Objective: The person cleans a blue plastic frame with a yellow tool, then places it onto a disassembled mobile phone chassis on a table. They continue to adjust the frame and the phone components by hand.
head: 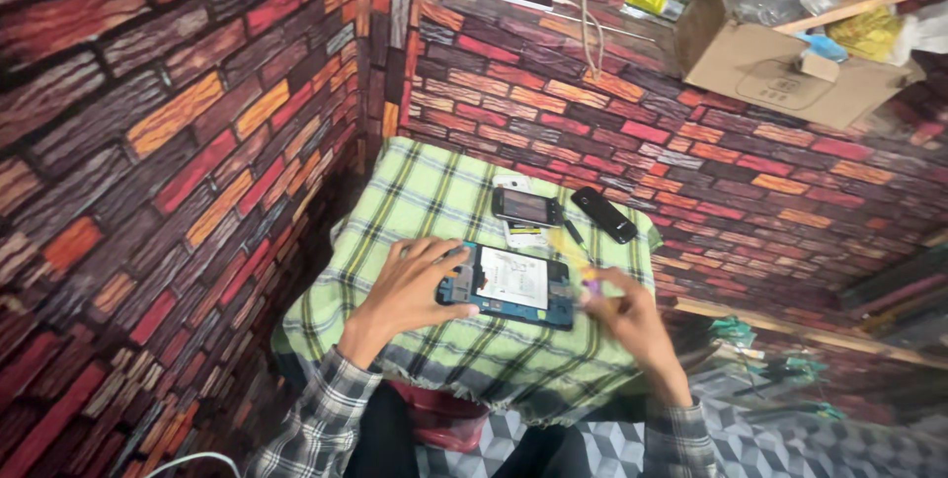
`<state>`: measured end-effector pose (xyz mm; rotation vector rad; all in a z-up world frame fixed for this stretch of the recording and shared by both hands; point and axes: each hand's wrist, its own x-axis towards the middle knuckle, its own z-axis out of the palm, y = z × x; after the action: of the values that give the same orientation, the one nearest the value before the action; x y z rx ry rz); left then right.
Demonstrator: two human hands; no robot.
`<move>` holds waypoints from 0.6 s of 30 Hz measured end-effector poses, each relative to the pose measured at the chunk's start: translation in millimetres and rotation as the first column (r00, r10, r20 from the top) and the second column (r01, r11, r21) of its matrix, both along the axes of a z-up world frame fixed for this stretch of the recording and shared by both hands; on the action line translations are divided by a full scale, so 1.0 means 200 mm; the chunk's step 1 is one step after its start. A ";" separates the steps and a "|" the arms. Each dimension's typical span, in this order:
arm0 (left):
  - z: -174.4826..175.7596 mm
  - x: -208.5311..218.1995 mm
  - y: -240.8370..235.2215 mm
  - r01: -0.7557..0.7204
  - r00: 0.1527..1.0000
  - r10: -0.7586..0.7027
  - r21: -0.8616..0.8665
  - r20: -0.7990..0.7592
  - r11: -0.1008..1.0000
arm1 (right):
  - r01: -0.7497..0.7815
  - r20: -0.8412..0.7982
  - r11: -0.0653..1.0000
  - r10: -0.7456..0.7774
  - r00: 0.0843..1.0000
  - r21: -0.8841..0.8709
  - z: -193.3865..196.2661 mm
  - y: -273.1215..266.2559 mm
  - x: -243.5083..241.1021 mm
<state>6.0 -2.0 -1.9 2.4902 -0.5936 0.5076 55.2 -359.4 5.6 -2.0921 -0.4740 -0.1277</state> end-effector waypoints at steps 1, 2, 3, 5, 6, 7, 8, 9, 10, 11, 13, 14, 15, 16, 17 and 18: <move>0.00 0.00 0.00 -0.005 1.000 0.005 -0.003 -0.009 1.000 | 0.174 -0.196 0.978 -0.149 0.969 0.115 -0.01 -0.03 0.01; 0.00 0.00 0.00 -0.004 1.000 0.004 -0.009 -0.001 1.000 | 0.193 -0.223 0.955 -0.142 0.965 0.227 -0.01 -0.06 0.04; -0.01 0.00 -0.01 -0.004 1.000 0.004 -0.014 0.007 1.000 | 0.211 -0.247 0.918 -0.131 0.960 0.336 0.00 -0.08 0.07; 0.00 0.01 -0.01 -0.007 1.000 0.007 -0.008 0.010 1.000 | 0.215 -0.241 0.886 -0.122 0.963 0.411 -0.02 -0.12 0.13; 0.00 0.01 -0.01 -0.014 1.000 0.014 -0.002 0.005 1.000 | 0.199 -0.213 0.906 -0.124 0.969 0.375 -0.03 -0.13 0.16; 0.00 0.01 -0.01 -0.022 1.000 0.022 0.003 0.000 1.000 | 0.183 -0.185 0.924 -0.126 0.975 0.337 -0.04 -0.14 0.18; 0.00 0.01 -0.02 -0.017 1.000 0.017 0.001 0.001 1.000 | 0.168 -0.069 0.948 -0.155 0.985 0.270 -0.06 -0.14 0.21; 0.00 0.01 -0.01 -0.013 1.000 0.013 -0.001 0.002 1.000 | 0.162 0.049 0.966 -0.175 0.983 0.199 -0.07 -0.13 0.23; 0.00 0.00 -0.01 -0.009 1.000 0.009 -0.003 0.000 1.000 | 0.164 0.164 0.978 -0.184 0.969 0.125 -0.08 -0.11 0.25; 0.00 0.01 -0.01 -0.015 1.000 0.015 0.005 0.008 1.000 | 0.175 0.118 0.973 -0.194 0.974 0.151 -0.08 -0.10 0.27; -0.01 0.00 -0.02 -0.025 1.000 0.025 0.015 0.018 1.000 | 0.203 0.021 0.960 -0.211 0.977 0.194 -0.05 -0.09 0.32; -0.01 0.00 -0.02 -0.024 1.000 0.024 0.018 0.011 1.000 | 0.261 -0.082 0.932 -0.248 0.965 0.251 -0.03 -0.08 0.35; -0.01 0.00 -0.02 -0.023 1.000 0.023 0.020 0.004 1.000 | 0.320 -0.187 0.899 -0.274 0.943 0.300 0.00 -0.06 0.38; 0.00 0.00 -0.02 -0.028 1.000 0.028 0.021 0.000 0.999 | 0.375 -0.288 0.862 -0.284 0.915 0.342 0.03 -0.04 0.40; 0.01 0.00 -0.02 -0.022 1.000 0.022 0.019 0.003 1.000 | 0.342 -0.241 0.854 -0.263 0.934 0.393 0.07 -0.02 0.41; 0.01 -0.01 -0.02 -0.023 1.000 0.022 0.017 0.006 1.000 | 0.300 -0.192 0.846 -0.238 0.952 0.440 0.09 0.00 0.41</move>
<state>4.7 -6.2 0.6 2.5145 -0.5749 0.5206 136.5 -359.4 23.6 -1.6649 -0.0502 -0.2433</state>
